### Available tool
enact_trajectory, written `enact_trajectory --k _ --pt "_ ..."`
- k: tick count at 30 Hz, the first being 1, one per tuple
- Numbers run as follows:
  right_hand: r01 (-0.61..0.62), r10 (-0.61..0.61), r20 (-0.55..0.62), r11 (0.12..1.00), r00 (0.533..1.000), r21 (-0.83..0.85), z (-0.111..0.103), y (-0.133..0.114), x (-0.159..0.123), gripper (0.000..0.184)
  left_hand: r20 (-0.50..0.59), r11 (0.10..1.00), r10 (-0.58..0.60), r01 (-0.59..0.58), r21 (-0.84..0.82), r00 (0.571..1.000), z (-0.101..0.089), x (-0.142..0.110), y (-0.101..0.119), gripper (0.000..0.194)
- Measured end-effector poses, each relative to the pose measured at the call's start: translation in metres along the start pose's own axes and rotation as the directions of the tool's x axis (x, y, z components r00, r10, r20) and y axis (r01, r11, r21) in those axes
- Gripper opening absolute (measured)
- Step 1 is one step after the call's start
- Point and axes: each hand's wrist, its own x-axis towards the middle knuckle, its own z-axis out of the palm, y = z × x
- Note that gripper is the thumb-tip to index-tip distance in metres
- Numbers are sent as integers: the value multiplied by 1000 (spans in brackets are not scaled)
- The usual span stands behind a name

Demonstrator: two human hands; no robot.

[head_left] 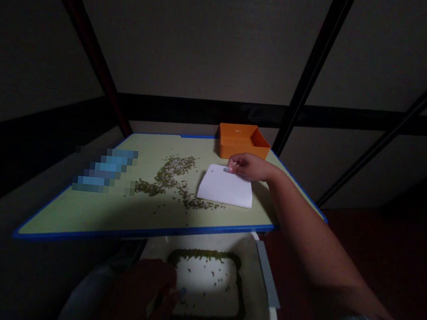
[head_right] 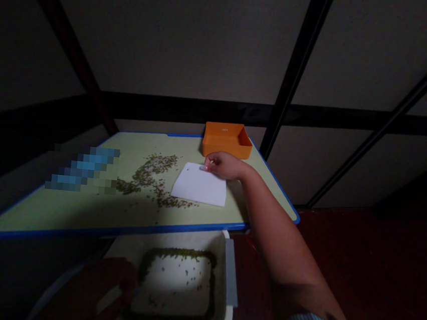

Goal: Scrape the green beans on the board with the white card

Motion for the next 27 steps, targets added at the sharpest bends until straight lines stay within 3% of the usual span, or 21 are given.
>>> enact_trajectory --k 6,13,18,22,27 --pt "5 -5 1 1000 1000 -15 8 -3 3 6 -19 999 36 -36 1 999 0 0 4 19" --pt "26 -26 -39 1000 999 -16 5 -5 2 14 -208 992 125 -119 42 970 5 0 -5 14" --pt "42 -43 28 999 999 24 12 0 2 15 -24 998 54 -53 37 998 -4 0 4 15" --pt "43 -43 35 999 998 19 15 1 4 14 -15 999 30 -30 14 999 -4 -2 7 19" --pt "25 -26 -53 1000 998 -10 9 -4 4 12 -38 998 58 -57 14 998 2 -2 -3 17"
